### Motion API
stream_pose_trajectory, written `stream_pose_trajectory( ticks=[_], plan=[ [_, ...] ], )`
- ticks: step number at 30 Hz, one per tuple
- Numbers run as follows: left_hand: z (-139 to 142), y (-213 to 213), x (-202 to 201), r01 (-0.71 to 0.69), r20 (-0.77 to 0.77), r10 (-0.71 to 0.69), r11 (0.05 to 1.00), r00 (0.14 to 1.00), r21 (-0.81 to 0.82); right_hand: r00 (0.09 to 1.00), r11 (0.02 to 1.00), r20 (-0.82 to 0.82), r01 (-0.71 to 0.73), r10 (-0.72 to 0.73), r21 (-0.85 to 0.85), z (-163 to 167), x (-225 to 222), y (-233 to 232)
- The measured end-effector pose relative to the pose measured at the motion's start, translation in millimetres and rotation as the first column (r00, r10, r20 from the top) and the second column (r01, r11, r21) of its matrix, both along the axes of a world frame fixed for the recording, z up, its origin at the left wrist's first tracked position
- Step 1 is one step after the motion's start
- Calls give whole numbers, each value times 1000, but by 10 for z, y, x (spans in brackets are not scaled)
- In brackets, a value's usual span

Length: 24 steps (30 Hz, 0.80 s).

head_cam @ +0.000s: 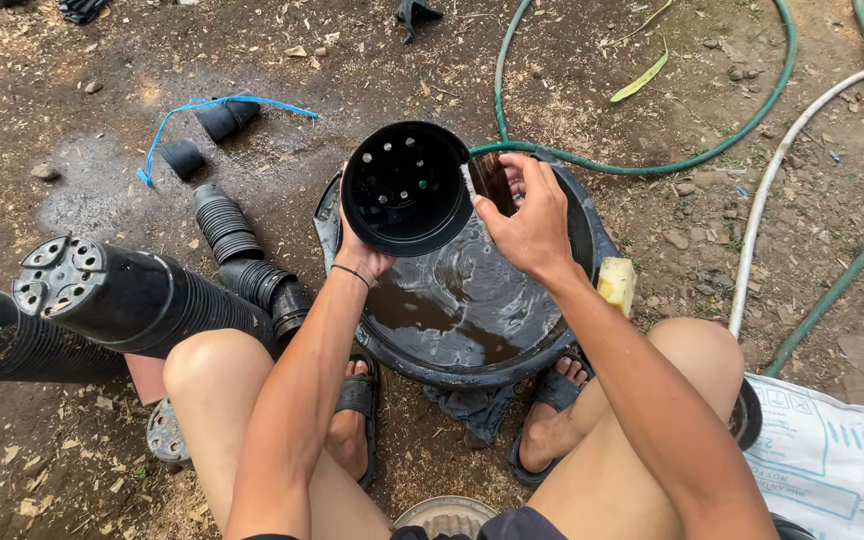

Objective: The person sits on the ground and washes black plastic nursery pots using a sponge and water from a basin. They scrub the inside and outside of each pot, rinse it, and place it aside.

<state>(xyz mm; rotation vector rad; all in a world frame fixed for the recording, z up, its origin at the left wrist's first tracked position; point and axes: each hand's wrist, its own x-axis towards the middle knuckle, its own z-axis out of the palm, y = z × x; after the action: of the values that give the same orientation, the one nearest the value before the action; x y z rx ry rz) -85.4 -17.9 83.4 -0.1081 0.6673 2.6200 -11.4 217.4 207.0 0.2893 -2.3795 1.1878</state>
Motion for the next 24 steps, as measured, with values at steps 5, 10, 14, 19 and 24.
stream_pose_trajectory(
  ticks=[5, 10, 14, 19, 24],
  plan=[
    [-154, 3, -23, 10, -15, -9, 997, 1000, 81, 971, 996, -228, -51, 66, 72, 123, 142, -58],
    [101, 16, 55, -86, -78, 95, 990, 992, 114, 928, 987, -346, -99, 138, 130, 119, 254, -105],
    [256, 94, 111, -210, -114, 212, 977, 971, 30, 963, 965, -208, -119, 170, 235, -82, 318, -255],
    [155, 216, 50, -365, -124, 356, 929, 926, -59, 983, 991, 155, -108, 95, 77, -444, 386, -566],
    [101, 173, 35, -359, -123, 359, 933, 925, 16, 977, 937, 83, -212, 197, 276, -606, 333, -502]
  ],
)
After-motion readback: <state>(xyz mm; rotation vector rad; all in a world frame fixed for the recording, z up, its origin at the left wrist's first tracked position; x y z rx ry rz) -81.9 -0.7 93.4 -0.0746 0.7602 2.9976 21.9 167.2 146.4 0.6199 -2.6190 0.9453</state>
